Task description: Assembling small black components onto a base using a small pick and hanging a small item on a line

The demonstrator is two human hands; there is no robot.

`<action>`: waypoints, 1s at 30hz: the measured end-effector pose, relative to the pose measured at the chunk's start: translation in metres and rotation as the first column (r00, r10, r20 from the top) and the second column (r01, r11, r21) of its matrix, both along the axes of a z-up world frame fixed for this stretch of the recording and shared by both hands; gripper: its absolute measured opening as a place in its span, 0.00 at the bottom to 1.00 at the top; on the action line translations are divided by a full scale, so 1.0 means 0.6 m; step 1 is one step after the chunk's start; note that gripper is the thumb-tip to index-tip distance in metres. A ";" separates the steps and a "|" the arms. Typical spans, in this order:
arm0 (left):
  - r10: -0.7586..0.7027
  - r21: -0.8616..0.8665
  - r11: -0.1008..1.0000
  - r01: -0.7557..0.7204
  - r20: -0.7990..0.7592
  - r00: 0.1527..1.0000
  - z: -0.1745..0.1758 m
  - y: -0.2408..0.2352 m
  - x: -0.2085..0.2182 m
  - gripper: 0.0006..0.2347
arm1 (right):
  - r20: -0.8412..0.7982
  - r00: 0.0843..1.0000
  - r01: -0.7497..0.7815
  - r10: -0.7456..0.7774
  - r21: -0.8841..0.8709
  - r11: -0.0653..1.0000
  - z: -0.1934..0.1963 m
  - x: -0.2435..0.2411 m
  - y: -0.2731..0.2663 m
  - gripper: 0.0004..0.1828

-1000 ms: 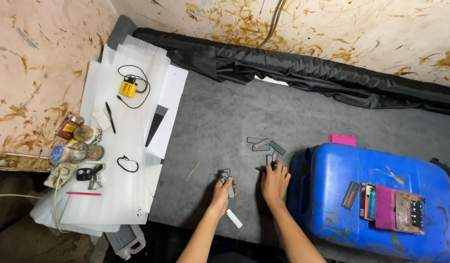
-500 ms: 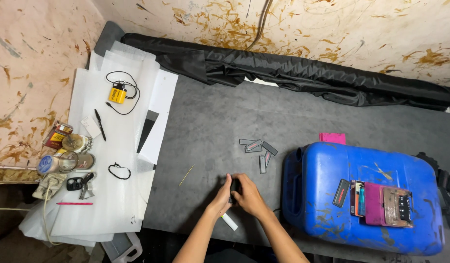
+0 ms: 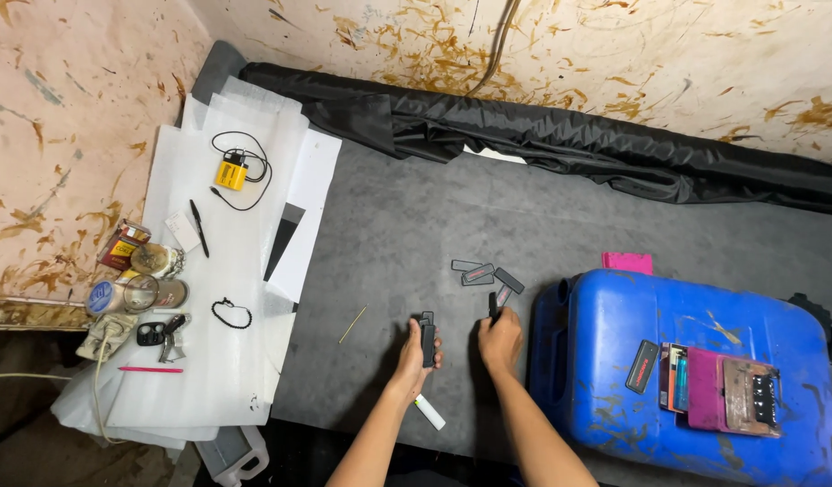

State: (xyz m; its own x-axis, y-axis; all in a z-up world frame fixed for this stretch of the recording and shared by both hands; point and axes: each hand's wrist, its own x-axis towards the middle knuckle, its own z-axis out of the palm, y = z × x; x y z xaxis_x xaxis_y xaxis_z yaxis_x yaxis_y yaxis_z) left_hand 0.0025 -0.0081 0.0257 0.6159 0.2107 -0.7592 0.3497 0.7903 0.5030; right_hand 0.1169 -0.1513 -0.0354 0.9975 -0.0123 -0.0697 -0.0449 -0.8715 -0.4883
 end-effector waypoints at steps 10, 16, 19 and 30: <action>0.041 0.070 0.996 -0.049 0.104 0.994 -0.031 -0.016 0.028 0.24 | -0.544 0.826 0.282 0.147 0.624 0.729 0.179 -0.141 0.072 0.25; 0.286 0.054 0.952 -0.301 0.190 0.939 -0.088 -0.017 0.018 0.09 | -0.512 0.857 0.076 -0.056 0.019 0.997 0.228 -0.081 0.062 0.25; 0.257 0.145 0.954 -0.261 0.046 0.965 -0.056 0.001 -0.004 0.10 | -0.186 0.972 0.153 -0.145 0.033 0.988 0.077 -0.012 0.021 0.16; 0.213 -0.148 0.966 -0.213 -0.017 0.977 0.027 0.027 -0.034 0.24 | -0.328 0.937 0.233 -0.121 0.329 0.915 0.006 0.010 0.025 0.11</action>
State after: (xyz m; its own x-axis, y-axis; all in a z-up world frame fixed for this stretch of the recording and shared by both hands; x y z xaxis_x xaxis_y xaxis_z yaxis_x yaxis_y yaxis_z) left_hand -0.0178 0.0079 0.0422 0.5681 0.2218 -0.7925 0.1657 0.9125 0.3740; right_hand 0.1229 -0.1362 -0.0320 0.9135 -0.1051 -0.3929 -0.3724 -0.6045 -0.7042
